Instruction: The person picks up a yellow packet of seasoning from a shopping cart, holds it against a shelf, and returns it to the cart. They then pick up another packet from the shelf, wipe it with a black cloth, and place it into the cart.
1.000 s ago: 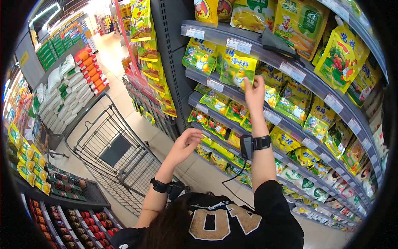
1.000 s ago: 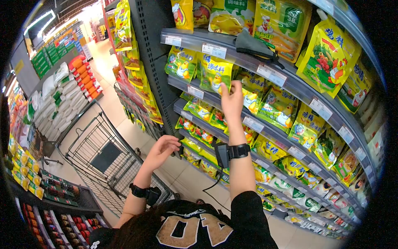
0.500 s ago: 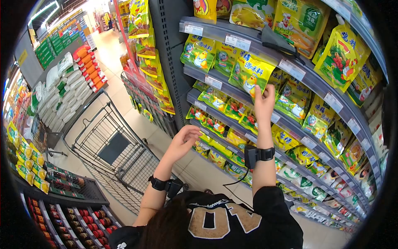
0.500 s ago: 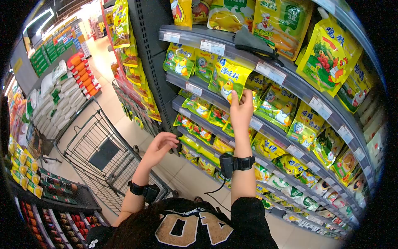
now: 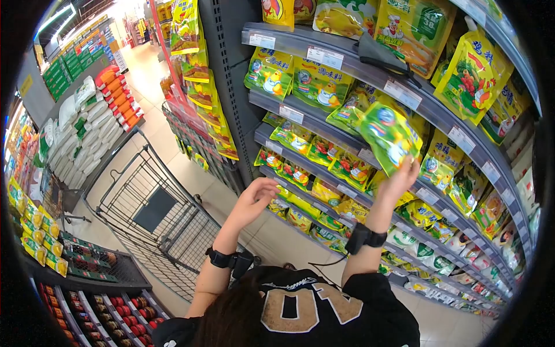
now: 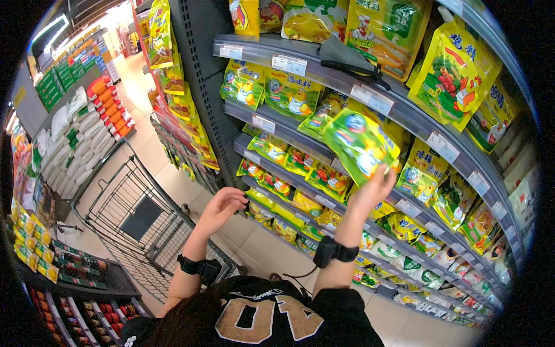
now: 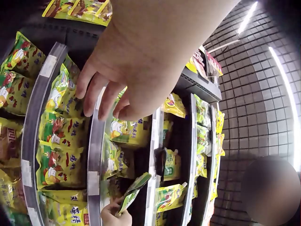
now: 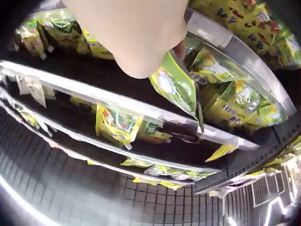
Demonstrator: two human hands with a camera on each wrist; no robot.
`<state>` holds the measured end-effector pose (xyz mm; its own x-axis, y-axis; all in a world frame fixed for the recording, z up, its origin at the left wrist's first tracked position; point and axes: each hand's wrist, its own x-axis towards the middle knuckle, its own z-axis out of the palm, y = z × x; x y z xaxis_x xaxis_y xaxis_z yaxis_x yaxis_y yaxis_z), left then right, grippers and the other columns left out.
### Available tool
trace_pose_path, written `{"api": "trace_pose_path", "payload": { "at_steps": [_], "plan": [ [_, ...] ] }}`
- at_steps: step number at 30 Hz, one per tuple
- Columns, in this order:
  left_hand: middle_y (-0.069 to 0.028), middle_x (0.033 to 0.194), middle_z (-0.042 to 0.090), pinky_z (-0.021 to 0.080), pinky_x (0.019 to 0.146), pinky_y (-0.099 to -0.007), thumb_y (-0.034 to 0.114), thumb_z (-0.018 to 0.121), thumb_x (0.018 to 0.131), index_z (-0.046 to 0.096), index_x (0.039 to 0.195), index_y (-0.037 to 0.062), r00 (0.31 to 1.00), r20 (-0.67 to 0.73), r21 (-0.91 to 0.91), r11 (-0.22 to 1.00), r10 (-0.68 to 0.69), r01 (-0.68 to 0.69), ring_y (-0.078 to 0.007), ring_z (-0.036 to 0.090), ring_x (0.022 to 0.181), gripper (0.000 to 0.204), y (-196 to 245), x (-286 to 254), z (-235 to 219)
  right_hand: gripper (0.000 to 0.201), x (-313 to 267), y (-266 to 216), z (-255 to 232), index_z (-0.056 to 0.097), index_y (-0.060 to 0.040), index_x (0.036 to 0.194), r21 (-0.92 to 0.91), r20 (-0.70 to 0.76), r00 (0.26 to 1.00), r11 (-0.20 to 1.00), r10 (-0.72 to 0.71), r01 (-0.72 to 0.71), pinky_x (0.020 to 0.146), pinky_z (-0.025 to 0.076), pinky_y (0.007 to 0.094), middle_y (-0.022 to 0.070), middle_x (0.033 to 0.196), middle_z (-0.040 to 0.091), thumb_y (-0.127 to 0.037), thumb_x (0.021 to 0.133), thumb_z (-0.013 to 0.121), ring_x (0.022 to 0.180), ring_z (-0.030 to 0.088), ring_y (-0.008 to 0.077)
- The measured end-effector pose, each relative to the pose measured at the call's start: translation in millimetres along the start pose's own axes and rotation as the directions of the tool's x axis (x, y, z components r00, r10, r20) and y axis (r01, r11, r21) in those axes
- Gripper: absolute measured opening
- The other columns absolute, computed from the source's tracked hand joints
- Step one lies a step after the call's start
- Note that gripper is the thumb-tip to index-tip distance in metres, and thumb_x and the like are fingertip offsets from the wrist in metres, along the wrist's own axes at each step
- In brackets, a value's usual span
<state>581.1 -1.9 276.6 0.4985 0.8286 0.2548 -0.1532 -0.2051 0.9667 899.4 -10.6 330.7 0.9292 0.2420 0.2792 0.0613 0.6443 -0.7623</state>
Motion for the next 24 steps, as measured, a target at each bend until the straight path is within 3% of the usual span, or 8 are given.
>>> {"api": "trace_pose_path", "payload": {
  "at_steps": [5,9,15,16,17,19,22,24],
  "plan": [
    [-0.0083,0.101,0.052,0.042,0.079,-0.0271,0.006,0.043,0.084,0.04,0.114,0.0046,0.997,0.072,-0.142,0.99,-0.002,0.012,-0.0151,0.053,0.09,0.029,-10,4,7,0.013,-28,-34,-32,0.046,-0.0034,0.091,0.04,0.263,0.903,0.931,0.34,-0.362,0.069,0.045,0.0286,0.0067,0.09,0.054,-0.015,0.086,0.049,0.079,0.053,0.0137],
    [-0.0164,0.117,0.046,0.043,0.082,-0.0359,0.037,0.044,0.085,0.027,0.126,0.0065,0.97,0.213,-0.289,0.941,-0.115,0.175,-0.0265,0.053,0.098,0.053,11,8,27,0.01,-63,-25,-42,0.048,-0.0063,0.089,-0.184,0.449,0.809,0.925,0.38,-0.333,0.06,0.042,0.022,0.0025,0.079,0.055,-0.013,0.083,0.053,0.068,0.051,0.0083],
    [-0.015,0.119,0.042,0.048,0.072,-0.0442,0.021,0.053,0.081,0.019,0.128,0.0103,0.952,0.242,-0.59,0.75,-0.189,0.299,-0.0331,0.053,0.096,0.059,9,-2,35,0.006,-98,-37,-29,0.047,-0.005,0.083,-0.292,0.679,0.582,0.892,0.448,-0.346,0.054,0.038,0.0191,-0.0007,0.072,0.055,-0.008,0.083,0.052,0.062,0.049,0.0041],
    [-0.0137,0.117,0.043,0.05,0.069,-0.0441,0.015,0.056,0.079,0.019,0.128,0.0123,0.948,0.198,-0.576,0.752,-0.25,0.319,-0.0336,0.053,0.096,0.061,12,-6,33,0.007,-99,-36,-27,0.048,-0.0042,0.085,-0.394,0.728,0.47,0.865,0.499,-0.309,0.057,0.04,0.0198,0.001,0.075,0.055,-0.008,0.082,0.053,0.065,0.05,0.0053],
    [-0.0116,0.113,0.046,0.051,0.064,-0.0429,0.004,0.059,0.074,0.021,0.126,0.0148,0.948,0.108,-0.599,0.741,-0.299,0.302,-0.0308,0.054,0.094,0.065,9,-9,33,0.009,-98,-35,-21,0.049,-0.0034,0.088,-0.484,0.764,0.345,0.838,0.545,-0.251,0.059,0.041,0.0204,0.0026,0.077,0.055,-0.008,0.081,0.053,0.067,0.051,0.0065],
    [-0.0112,0.113,0.046,0.051,0.064,-0.0422,0.002,0.06,0.073,0.022,0.125,0.0147,0.958,0.038,-0.638,0.731,-0.283,0.241,-0.0296,0.054,0.093,0.065,3,-20,23,0.019,-91,-57,5,0.052,-0.003,0.094,-0.365,0.896,0.38,0.871,0.232,0.329,0.069,0.043,0.0244,0.0075,0.089,0.055,-0.008,0.077,0.058,0.08,0.054,0.0132],
    [-0.0106,0.111,0.046,0.052,0.064,-0.0407,-0.001,0.059,0.072,0.024,0.123,0.0135,0.967,-0.1,-0.638,0.761,-0.236,0.12,-0.0272,0.055,0.09,0.063,3,-40,5,0.04,-59,-87,51,0.051,-0.0057,0.106,-0.326,0.787,0.567,0.617,-0.243,0.716,0.088,0.035,0.0367,0.0127,0.11,0.05,-0.012,0.068,0.064,0.102,0.047,0.027],
    [-0.0053,0.112,0.046,0.05,0.072,-0.0327,-0.002,0.06,0.072,0.028,0.122,0.0108,0.963,-0.127,-0.583,0.803,-0.239,0.123,-0.0174,0.05,0.1,0.06,4,-53,-7,0.049,-20,-98,86,0.046,-0.0078,0.114,-0.226,0.839,0.312,0.236,-0.446,0.945,0.091,0.03,0.0411,0.0127,0.117,0.045,-0.015,0.069,0.065,0.109,0.041,0.0295]
  ]
}}
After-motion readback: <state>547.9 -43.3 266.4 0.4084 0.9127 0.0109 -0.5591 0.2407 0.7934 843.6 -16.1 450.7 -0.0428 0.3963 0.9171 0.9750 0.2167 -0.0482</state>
